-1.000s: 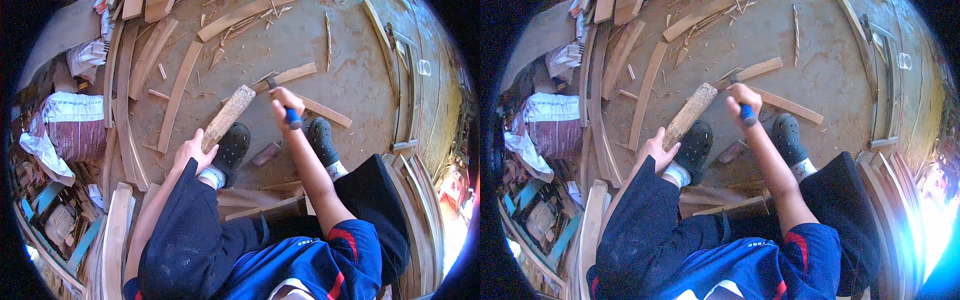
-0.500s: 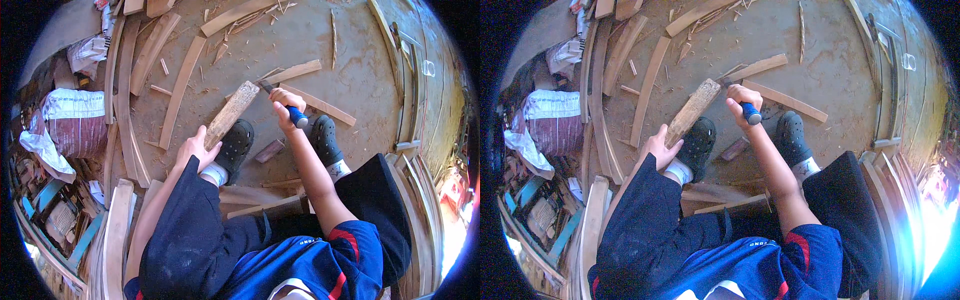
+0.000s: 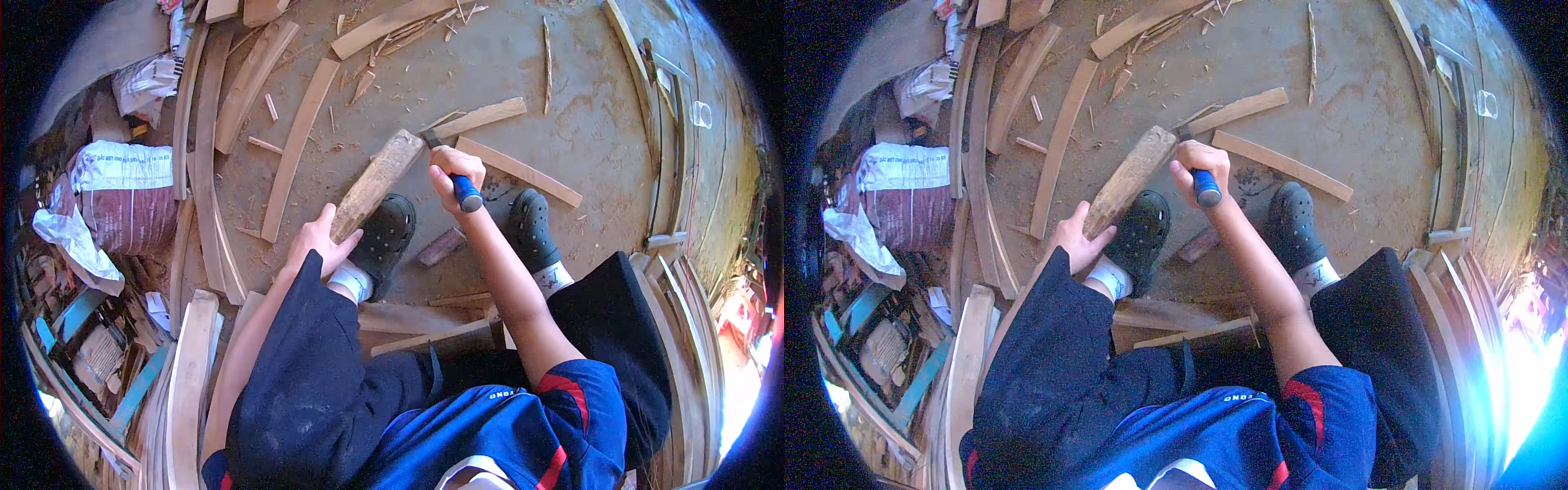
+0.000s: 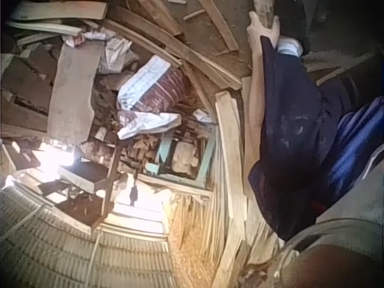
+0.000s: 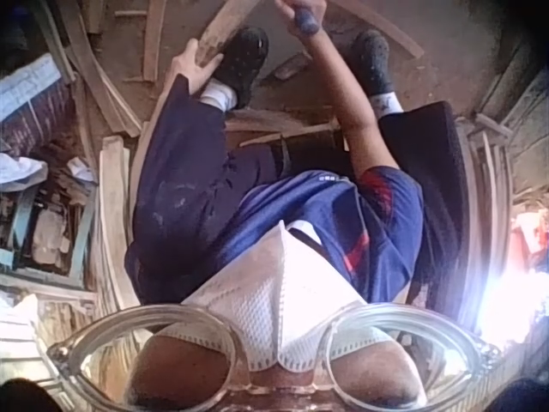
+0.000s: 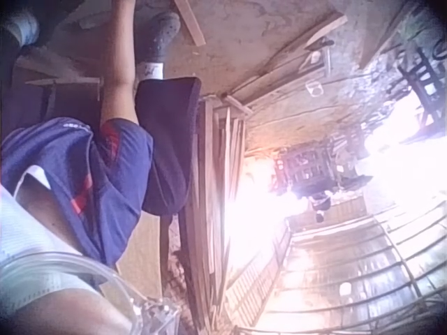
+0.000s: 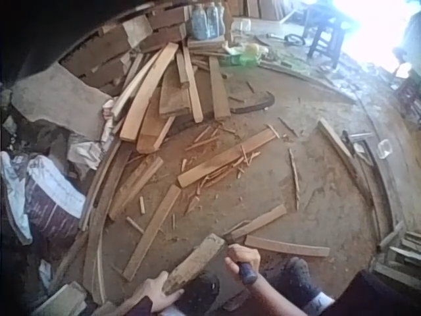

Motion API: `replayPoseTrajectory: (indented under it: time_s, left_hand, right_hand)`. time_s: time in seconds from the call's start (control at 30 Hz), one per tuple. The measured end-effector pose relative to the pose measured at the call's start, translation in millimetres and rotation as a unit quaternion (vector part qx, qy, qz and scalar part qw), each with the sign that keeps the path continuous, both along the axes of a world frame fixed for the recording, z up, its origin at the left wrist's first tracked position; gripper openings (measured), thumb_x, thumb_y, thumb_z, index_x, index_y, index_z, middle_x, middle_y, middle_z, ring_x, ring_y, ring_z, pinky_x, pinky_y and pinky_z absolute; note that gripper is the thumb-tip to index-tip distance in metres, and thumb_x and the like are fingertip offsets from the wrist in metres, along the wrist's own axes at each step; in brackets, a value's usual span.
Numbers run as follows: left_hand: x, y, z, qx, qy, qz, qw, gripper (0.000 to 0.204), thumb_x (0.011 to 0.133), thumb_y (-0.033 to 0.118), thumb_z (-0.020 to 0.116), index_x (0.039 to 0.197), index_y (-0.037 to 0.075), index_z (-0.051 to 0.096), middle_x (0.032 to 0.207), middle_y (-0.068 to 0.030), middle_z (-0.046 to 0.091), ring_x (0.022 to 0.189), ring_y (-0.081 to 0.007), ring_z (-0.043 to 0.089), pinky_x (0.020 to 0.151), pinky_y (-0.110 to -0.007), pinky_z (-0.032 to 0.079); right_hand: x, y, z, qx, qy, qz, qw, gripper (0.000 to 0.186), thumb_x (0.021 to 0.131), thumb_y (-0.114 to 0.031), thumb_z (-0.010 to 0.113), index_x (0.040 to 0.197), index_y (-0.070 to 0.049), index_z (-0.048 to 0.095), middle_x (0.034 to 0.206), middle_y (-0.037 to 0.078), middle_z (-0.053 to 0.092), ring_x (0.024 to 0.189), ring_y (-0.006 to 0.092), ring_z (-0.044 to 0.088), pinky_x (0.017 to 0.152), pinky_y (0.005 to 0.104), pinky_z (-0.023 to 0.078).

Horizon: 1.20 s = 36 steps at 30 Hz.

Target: Use a chisel and a wooden mallet to carve and shape small pieces of wood while sitting on the floor of a workshop.

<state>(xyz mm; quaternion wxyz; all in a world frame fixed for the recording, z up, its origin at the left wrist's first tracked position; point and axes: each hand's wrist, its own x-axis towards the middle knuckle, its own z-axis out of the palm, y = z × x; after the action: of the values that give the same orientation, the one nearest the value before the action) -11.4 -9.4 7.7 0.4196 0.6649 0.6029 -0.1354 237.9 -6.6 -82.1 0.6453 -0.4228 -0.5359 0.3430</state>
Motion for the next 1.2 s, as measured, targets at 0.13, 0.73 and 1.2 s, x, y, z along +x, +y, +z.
replayPoseTrajectory:
  time_s: [0.13,0.73,1.2]
  left_hand:
    - [-7.6,14.5,25.8,0.058,0.001,0.017,0.998,0.055,0.079,0.042,0.066,0.111,0.002,0.045,0.089,-0.0265,0.064,0.089,-0.0404,0.063,0.076,-0.044,0.051]
    - [-7.5,11.6,88.5,0.327,-0.172,-0.133,0.92,0.06,0.069,0.027,0.078,0.112,0.001,0.045,0.085,-0.019,0.062,0.073,-0.0365,0.064,0.062,-0.041,0.052]
    - [-35.1,-12.9,31.4,0.068,0.112,0.051,0.99,0.051,0.077,0.034,0.071,0.11,0.001,0.05,0.092,-0.0245,0.063,0.085,-0.0431,0.062,0.071,-0.045,0.05]
  right_hand:
    - [-4.8,4.9,4.9,-0.071,-0.069,-0.045,0.994,0.024,0.073,-0.005,0.062,0.058,-0.001,0.044,0.054,0.009,0.047,0.049,0.0222,0.05,0.048,0.0299,0.04]
    - [-16.9,36.4,9.3,-0.03,-0.156,-0.109,0.981,0.018,0.071,-0.014,0.068,0.084,-0.002,0.062,0.077,0.016,0.062,0.073,0.0318,0.06,0.072,0.0367,0.048]
    - [-12.7,-18.7,-19.7,0.049,-0.07,-0.07,0.994,0.021,0.071,0.003,0.057,0.058,-0.004,0.043,0.061,0.009,0.051,0.058,0.0232,0.055,0.079,0.0421,0.051]
